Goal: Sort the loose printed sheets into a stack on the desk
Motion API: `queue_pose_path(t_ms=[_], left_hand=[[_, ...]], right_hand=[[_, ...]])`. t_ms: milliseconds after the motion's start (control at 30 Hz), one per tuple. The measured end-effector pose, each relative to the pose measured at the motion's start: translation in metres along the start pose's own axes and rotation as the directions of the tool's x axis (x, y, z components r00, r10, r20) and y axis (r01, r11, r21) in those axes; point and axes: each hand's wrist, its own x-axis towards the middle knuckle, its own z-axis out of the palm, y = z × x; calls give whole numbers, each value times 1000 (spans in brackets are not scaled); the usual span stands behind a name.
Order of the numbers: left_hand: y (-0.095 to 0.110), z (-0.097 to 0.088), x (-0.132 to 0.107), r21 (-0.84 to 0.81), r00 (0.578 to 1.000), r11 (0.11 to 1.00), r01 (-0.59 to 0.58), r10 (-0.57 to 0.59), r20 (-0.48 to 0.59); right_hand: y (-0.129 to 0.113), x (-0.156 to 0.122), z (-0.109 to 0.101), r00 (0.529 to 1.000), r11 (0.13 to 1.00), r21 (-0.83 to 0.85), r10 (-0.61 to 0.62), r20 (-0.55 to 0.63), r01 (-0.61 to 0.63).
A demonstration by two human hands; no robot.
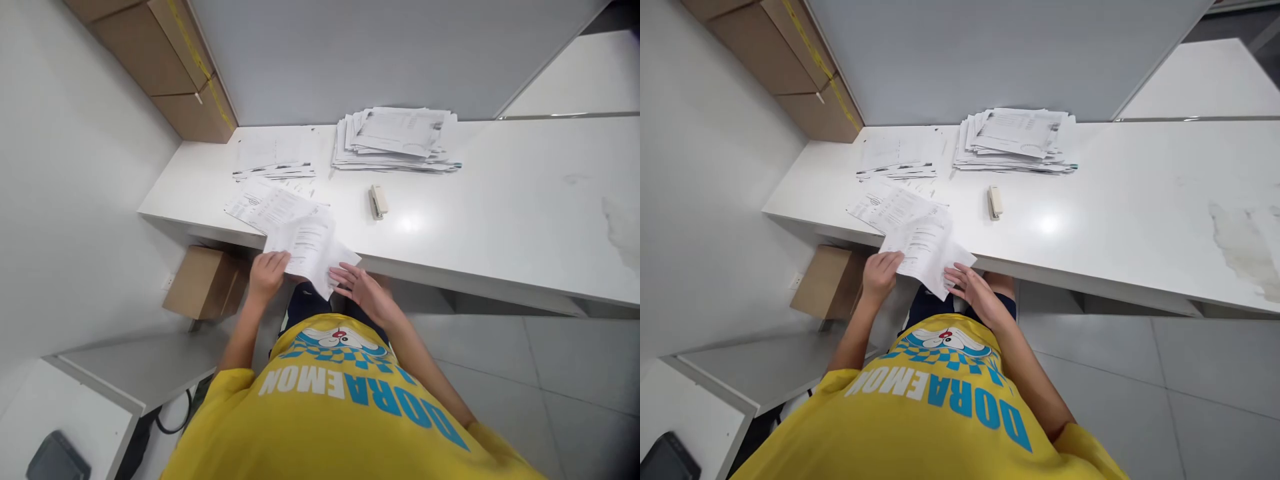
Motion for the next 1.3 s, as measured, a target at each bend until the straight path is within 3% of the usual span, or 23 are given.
queue_pose_path(t_ms=[67, 133, 233, 300, 367, 400, 433, 500, 567, 600, 667, 733, 867, 967, 1000, 1067, 1200, 1300], left_hand=[[22, 8, -1, -56, 1000, 998, -1, 1, -5], [35, 16, 0, -94, 999, 995, 25, -28, -37], [44, 23, 4, -140, 985, 987, 85, -104, -137], [46, 24, 9, -195, 965, 970, 149, -186, -188], [48, 22, 15, -268, 941, 937, 225, -280, -189], [49, 21, 19, -304, 929, 915, 264, -326, -174], [50, 19, 22, -341, 917, 890, 303, -369, -150], [54, 18, 28, -417, 890, 830, 371, -446, -94], [58, 18, 31, -513, 855, 746, 425, -517, -44], [60, 19, 31, -569, 832, 693, 442, -554, -28], [64, 21, 31, -674, 784, 583, 454, -621, -9], [66, 21, 29, -729, 764, 524, 440, -646, -4], [65, 20, 27, -724, 813, 585, 366, -580, -57], [66, 23, 25, -733, 791, 564, 381, -609, -57], [67, 25, 25, -746, 767, 528, 405, -641, -37], [66, 29, 23, -811, 674, 387, 439, -739, 12], [55, 32, 19, -924, 403, -130, 359, -871, 280], [44, 29, 19, -849, 296, -414, 327, -808, 508]], right_hand=[[6, 0, 4, 994, 996, 90, -4, -111, 14], [14, 0, -3, 950, 997, 30, -53, -307, 65], [32, -6, -20, 849, 994, -79, -110, -517, 81], [47, -14, -27, 750, 992, -99, -128, -649, 83], [59, -21, -27, 686, 998, -37, -63, -725, 53], [63, -24, -25, 720, 999, 40, 21, -694, 9], [65, -25, -23, 792, 989, 135, 127, -596, -57], [64, -24, -15, 920, 932, 286, 297, -256, -222], [56, -19, -8, 950, 894, 337, 311, 5, -295], [51, -17, -6, 959, 895, 350, 282, 39, -277], [40, -14, -3, 978, 909, 370, 210, -6, -193], [30, -14, -3, 986, 915, 386, 155, -58, -121], [18, -20, -8, 987, 899, 434, 119, -107, -62], [17, -20, -10, 983, 887, 456, 141, -118, -72], [18, -18, -11, 981, 889, 452, 149, -122, -79], [21, -12, -13, 977, 901, 426, 155, -149, -78], [21, -2, -27, 959, 924, 364, 200, -200, -116], [12, 1, -40, 940, 933, 306, 263, -218, -190]])
